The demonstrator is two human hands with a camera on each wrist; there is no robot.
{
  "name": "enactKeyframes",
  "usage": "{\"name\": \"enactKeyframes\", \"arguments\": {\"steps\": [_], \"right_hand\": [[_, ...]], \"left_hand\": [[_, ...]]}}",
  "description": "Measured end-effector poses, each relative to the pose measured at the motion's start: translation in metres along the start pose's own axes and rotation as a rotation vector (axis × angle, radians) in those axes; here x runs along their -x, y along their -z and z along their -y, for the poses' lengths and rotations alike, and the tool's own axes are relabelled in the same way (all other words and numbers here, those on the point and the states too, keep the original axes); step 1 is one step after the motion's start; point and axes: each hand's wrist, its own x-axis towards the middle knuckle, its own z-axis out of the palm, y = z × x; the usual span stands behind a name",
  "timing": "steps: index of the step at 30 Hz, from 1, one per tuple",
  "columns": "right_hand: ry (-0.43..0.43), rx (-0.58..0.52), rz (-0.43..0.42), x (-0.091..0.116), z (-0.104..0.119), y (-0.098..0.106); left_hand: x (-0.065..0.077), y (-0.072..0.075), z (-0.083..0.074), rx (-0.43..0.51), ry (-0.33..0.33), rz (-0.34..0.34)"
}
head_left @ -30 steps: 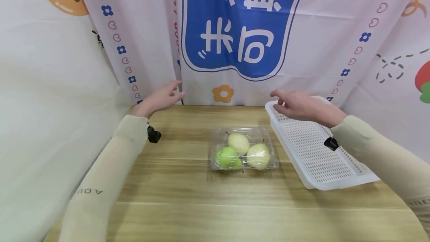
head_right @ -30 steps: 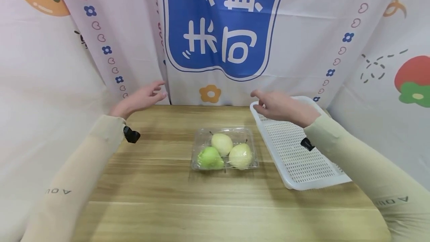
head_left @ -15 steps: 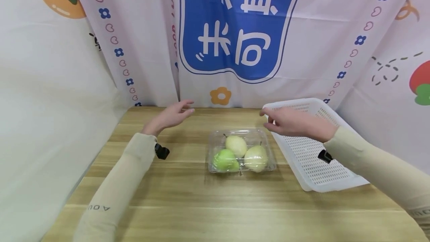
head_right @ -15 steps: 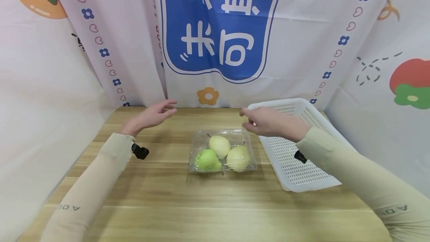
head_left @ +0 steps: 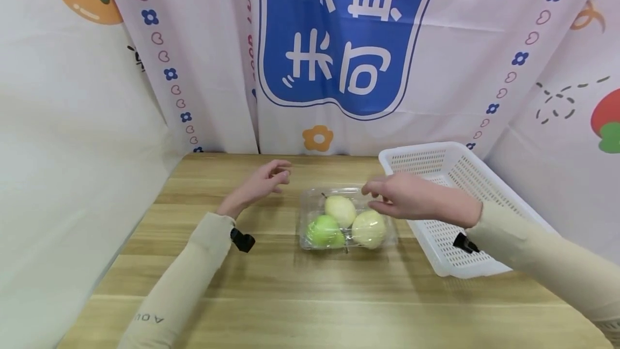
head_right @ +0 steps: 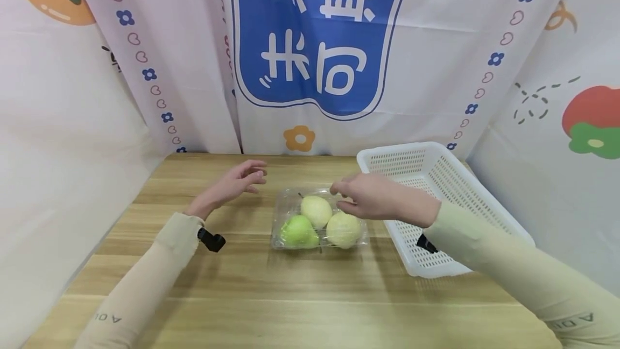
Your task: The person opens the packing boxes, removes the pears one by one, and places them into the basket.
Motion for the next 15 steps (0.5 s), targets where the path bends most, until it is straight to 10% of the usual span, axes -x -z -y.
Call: {"name": "enactKeyframes", "arguments": {"steps": [15], "right_hand": [[0.212,0.207,-0.039,-0.008,0.035,-0.029]], "left_hand": [[-0.001,-0.038,0.014,0.239,0.134,-0.098]]}}
